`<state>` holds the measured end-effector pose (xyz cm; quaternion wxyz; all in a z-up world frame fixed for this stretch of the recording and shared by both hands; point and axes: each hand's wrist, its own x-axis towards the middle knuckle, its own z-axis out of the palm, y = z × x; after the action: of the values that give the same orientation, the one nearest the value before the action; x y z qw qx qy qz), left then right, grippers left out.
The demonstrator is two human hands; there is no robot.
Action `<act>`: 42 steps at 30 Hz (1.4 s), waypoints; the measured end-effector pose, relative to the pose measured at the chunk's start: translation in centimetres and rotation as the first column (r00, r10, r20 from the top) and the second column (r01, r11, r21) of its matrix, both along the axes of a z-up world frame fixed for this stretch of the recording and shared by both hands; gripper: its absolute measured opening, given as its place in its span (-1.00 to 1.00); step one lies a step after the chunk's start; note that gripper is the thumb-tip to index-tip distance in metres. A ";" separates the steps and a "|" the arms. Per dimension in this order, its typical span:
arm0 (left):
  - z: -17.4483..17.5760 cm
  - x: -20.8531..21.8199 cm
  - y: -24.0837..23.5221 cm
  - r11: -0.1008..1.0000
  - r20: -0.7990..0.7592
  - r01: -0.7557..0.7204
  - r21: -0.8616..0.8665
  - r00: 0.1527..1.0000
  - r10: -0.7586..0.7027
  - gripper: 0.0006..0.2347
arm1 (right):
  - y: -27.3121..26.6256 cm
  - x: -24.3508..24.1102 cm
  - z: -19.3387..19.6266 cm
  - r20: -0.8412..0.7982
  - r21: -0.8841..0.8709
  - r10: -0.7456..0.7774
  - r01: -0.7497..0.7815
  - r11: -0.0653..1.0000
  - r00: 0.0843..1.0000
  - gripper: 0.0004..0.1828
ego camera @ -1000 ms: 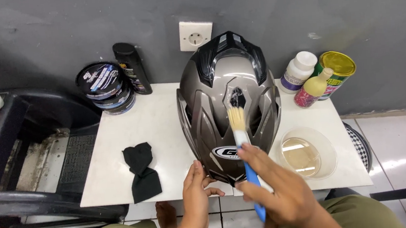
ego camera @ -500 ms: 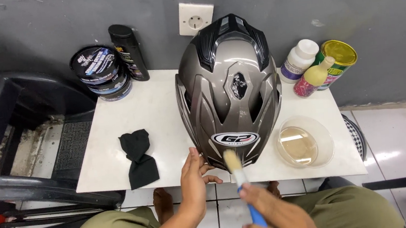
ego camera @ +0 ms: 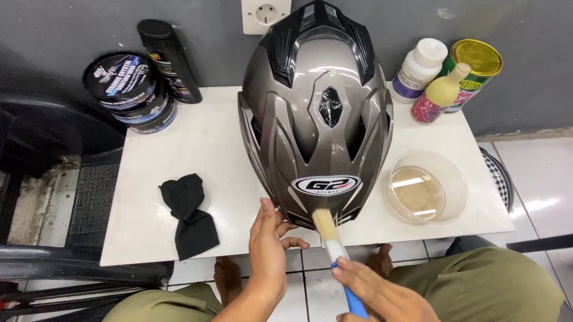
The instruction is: The person cleans a gray motorcycle helmet placed on a white table. They use a blue brush to apply a liquid from a bowl onto the helmet's surface, then wipe it with a black cloth.
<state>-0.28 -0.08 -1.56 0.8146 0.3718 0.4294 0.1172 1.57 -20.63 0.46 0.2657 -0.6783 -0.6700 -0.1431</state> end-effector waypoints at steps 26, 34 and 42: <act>0.9 -0.2 0.1 0.999 0.040 0.037 0.020 0.999 -0.038 -0.53 | -1.5 -0.6 -0.9 -0.204 -0.100 -0.013 -0.008 0.995 0.979 -0.63; -0.3 0.0 0.1 1.000 0.043 -0.017 -0.026 0.999 0.018 -0.52 | 4.4 3.1 6.0 -0.513 -0.097 -0.151 0.118 0.988 0.845 -0.83; -1.8 0.1 0.3 0.999 0.063 0.006 -0.039 0.998 -0.004 -0.39 | 10.7 5.5 10.2 -0.400 0.071 -0.164 0.209 0.975 0.902 -0.83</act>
<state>-0.13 0.26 -3.38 0.8351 0.3532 0.4048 0.1184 7.08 -9.97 10.62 0.4171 -0.7382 -0.5260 -0.0666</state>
